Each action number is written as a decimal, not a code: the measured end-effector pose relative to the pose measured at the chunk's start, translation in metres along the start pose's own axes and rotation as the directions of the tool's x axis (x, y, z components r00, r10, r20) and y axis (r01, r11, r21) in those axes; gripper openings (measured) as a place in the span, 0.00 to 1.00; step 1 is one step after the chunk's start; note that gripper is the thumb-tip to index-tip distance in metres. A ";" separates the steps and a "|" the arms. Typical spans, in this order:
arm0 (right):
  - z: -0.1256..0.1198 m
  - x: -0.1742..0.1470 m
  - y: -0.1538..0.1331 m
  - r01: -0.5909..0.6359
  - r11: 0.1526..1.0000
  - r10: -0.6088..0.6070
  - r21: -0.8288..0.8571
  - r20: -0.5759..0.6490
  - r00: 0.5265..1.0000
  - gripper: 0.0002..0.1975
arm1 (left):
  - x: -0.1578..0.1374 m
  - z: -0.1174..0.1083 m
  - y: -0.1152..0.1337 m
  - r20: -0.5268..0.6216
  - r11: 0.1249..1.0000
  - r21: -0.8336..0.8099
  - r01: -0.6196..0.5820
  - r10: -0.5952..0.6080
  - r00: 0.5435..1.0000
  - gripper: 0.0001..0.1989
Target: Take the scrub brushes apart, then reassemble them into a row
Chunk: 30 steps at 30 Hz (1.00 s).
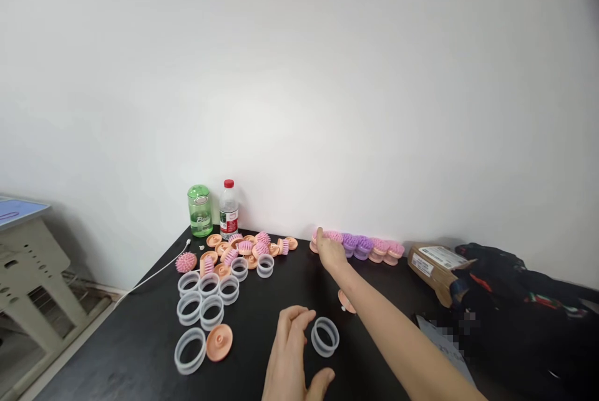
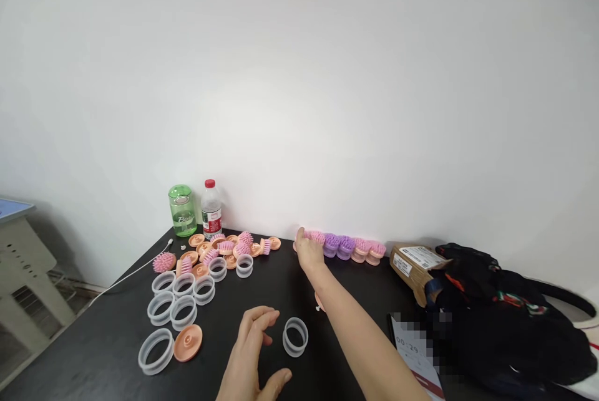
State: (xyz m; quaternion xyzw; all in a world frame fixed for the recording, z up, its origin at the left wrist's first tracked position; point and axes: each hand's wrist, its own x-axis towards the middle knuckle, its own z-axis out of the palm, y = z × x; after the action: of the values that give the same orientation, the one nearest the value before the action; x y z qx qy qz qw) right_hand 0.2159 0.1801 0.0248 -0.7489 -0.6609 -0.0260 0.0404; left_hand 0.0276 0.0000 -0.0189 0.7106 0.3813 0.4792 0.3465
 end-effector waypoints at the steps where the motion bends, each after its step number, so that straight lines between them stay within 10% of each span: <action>1: -0.001 -0.005 -0.006 0.045 0.999 -0.045 0.003 -0.011 0.999 0.16 | 0.000 0.001 -0.002 0.008 1.000 -0.011 -0.018 0.018 1.000 0.38; 7: 0.001 -0.032 -0.060 0.390 0.918 -0.382 0.071 -0.107 0.918 0.18 | -0.003 0.005 -0.013 0.057 0.996 -0.053 -0.071 0.074 0.996 0.38; 13: 0.012 -0.009 -0.083 0.373 0.921 -0.355 0.111 -0.149 0.923 0.17 | 0.002 -0.001 -0.014 0.098 1.000 0.002 -0.004 0.004 0.995 0.36; 25: 0.014 -0.050 -0.036 0.300 0.832 -0.237 0.467 -0.190 0.953 0.16 | 0.009 -0.004 -0.018 0.423 0.957 0.283 -0.067 -0.062 0.904 0.45; 30: -0.002 -0.104 0.002 0.347 0.650 -0.182 0.676 -0.305 0.935 0.20 | 0.013 0.005 -0.021 0.446 0.956 0.266 -0.126 -0.006 0.895 0.27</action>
State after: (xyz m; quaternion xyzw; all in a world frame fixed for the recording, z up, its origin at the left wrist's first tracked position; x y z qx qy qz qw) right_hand 0.2053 0.0768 0.0172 -0.5602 -0.7120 0.1503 0.3957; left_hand 0.0309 0.0210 -0.0329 0.8550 0.3360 0.2551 0.3017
